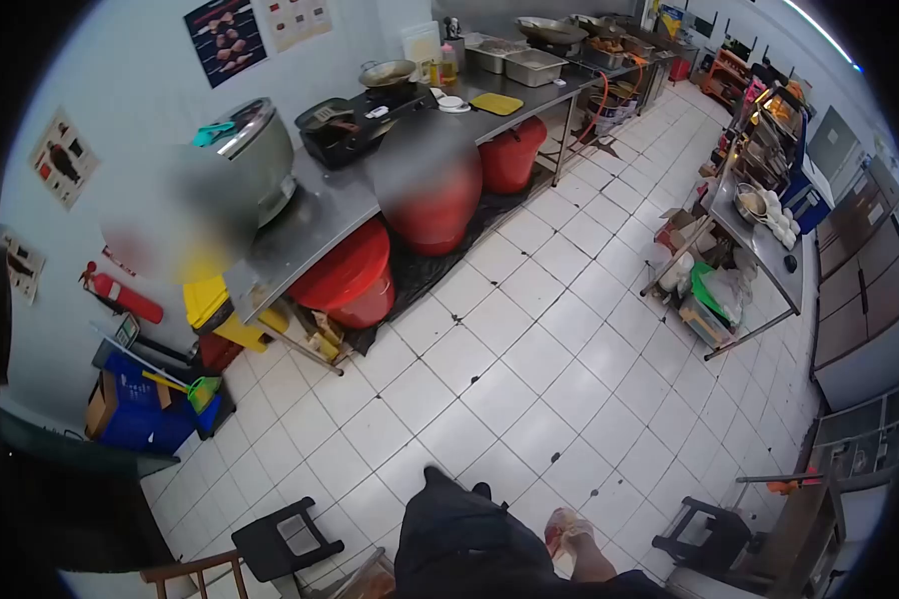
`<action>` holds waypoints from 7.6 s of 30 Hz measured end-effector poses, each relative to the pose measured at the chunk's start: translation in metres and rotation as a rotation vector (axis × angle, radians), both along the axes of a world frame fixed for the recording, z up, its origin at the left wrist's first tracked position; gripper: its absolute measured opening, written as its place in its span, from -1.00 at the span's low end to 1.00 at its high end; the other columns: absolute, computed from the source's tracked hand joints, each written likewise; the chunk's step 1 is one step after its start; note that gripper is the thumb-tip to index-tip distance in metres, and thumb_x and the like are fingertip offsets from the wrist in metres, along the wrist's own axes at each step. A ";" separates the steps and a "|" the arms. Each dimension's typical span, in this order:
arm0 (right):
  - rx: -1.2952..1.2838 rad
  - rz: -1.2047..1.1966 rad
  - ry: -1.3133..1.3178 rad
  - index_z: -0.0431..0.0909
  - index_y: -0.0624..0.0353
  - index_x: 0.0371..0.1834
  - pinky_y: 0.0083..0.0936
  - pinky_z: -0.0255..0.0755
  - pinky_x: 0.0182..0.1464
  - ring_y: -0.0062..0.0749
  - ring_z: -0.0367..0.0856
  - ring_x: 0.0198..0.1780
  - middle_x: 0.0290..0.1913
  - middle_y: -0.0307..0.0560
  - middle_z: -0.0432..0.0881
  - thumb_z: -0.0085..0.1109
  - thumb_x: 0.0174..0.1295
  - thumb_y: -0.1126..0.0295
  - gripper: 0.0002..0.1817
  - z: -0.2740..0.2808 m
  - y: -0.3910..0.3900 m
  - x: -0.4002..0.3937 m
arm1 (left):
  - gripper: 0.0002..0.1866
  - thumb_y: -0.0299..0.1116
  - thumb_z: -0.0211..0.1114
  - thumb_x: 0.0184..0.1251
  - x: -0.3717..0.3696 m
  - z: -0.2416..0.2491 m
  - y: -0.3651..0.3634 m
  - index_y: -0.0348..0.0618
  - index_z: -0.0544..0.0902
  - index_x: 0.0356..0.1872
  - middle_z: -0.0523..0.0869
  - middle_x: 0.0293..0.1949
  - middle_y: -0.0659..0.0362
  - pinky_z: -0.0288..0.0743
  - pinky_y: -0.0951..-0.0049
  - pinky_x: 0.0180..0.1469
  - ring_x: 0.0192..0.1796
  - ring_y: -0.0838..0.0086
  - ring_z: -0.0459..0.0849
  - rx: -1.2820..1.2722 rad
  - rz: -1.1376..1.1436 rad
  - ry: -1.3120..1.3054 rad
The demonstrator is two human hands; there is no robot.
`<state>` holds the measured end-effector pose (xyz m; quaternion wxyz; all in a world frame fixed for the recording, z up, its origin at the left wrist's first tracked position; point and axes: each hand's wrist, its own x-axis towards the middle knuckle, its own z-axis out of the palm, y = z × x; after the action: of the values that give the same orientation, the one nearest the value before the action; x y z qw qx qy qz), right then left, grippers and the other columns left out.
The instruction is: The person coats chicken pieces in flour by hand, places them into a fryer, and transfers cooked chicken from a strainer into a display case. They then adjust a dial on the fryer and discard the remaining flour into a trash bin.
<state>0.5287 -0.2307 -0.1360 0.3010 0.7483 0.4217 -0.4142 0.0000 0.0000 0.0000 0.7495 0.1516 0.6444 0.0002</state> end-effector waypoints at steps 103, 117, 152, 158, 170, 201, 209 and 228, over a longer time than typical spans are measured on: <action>0.742 0.327 1.415 0.53 0.24 -0.16 -0.28 0.39 0.03 0.01 0.52 -0.02 -0.08 0.18 0.52 -0.11 0.42 0.06 -0.58 0.306 1.367 1.022 | -0.89 -0.49 -0.08 0.41 1.413 0.209 1.021 -0.32 0.37 -0.29 0.38 -0.25 0.12 0.30 0.53 0.00 -0.17 0.43 0.39 1.332 0.494 0.527; 0.785 0.787 1.259 0.52 0.21 0.02 -0.36 0.36 0.19 -0.21 0.54 0.09 0.02 0.03 0.59 -0.09 0.42 0.21 -0.66 0.368 1.525 1.136 | -0.80 -0.45 -0.01 0.44 1.458 0.117 0.978 -0.33 0.50 -0.07 0.39 0.13 0.04 0.26 0.38 0.24 0.18 0.30 0.42 1.179 0.663 0.507; 1.016 0.361 0.850 0.67 0.16 -0.15 -0.37 0.44 0.07 -0.22 0.63 -0.06 -0.15 0.03 0.69 0.08 0.23 0.25 -0.72 0.344 1.637 1.122 | -0.37 0.33 -0.30 0.40 1.453 -0.006 0.824 -0.01 0.43 -0.04 0.55 -0.02 0.18 0.26 0.14 0.19 0.07 0.27 0.45 0.415 1.890 0.439; 1.198 0.766 0.673 0.59 0.13 0.02 -0.35 0.33 0.22 -0.12 0.48 0.18 0.16 -0.01 0.55 0.04 0.26 0.25 -0.66 0.345 1.613 1.142 | -0.50 0.13 -0.32 0.52 1.436 0.017 0.838 0.02 0.42 -0.40 0.46 -0.42 0.32 0.21 0.26 -0.05 -0.30 0.53 0.37 0.655 1.916 0.674; 1.114 0.060 0.439 0.42 0.05 0.24 -0.24 0.29 0.26 0.00 0.47 0.23 0.15 0.12 0.55 -0.10 0.33 -0.05 -0.45 0.227 1.802 1.363 | -0.64 -0.12 -0.19 0.51 1.516 0.217 1.052 -0.05 0.32 -0.50 0.26 -0.62 0.31 0.15 0.54 -0.44 -0.52 0.60 0.23 1.212 1.362 0.327; 0.916 0.003 1.264 0.46 0.24 0.20 -0.43 0.27 0.31 -0.37 0.46 0.22 0.17 -0.06 0.56 0.00 0.37 0.24 -0.58 0.171 1.812 1.327 | -0.67 -0.45 0.07 0.41 1.662 0.186 1.166 -0.30 0.38 0.15 0.62 -0.12 -0.16 0.49 0.25 -0.06 -0.10 0.03 0.66 0.944 0.333 0.397; 1.240 0.206 0.577 0.46 0.18 0.21 -0.39 0.27 0.32 -0.36 0.43 0.23 0.18 -0.09 0.55 -0.01 0.38 0.12 -0.54 0.100 1.975 1.313 | -0.66 -0.43 0.11 0.38 1.656 0.189 1.170 -0.28 0.39 0.13 0.63 -0.20 -0.16 0.51 0.26 -0.13 -0.19 0.04 0.68 0.780 0.257 0.443; 0.621 0.319 0.982 0.52 0.21 0.17 -0.40 0.17 0.40 -0.26 0.35 0.34 0.30 -0.03 0.45 -0.07 0.43 0.08 -0.53 0.250 1.760 1.308 | -0.69 -0.48 0.08 0.40 1.660 0.190 1.168 -0.30 0.39 0.12 0.64 -0.26 -0.14 0.48 0.29 -0.18 -0.29 0.17 0.66 0.952 0.332 0.387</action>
<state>1.8363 1.5295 0.1139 -0.1031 0.4499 0.7197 -0.5186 1.6596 1.1678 0.1900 0.4556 0.3680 0.7145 0.3826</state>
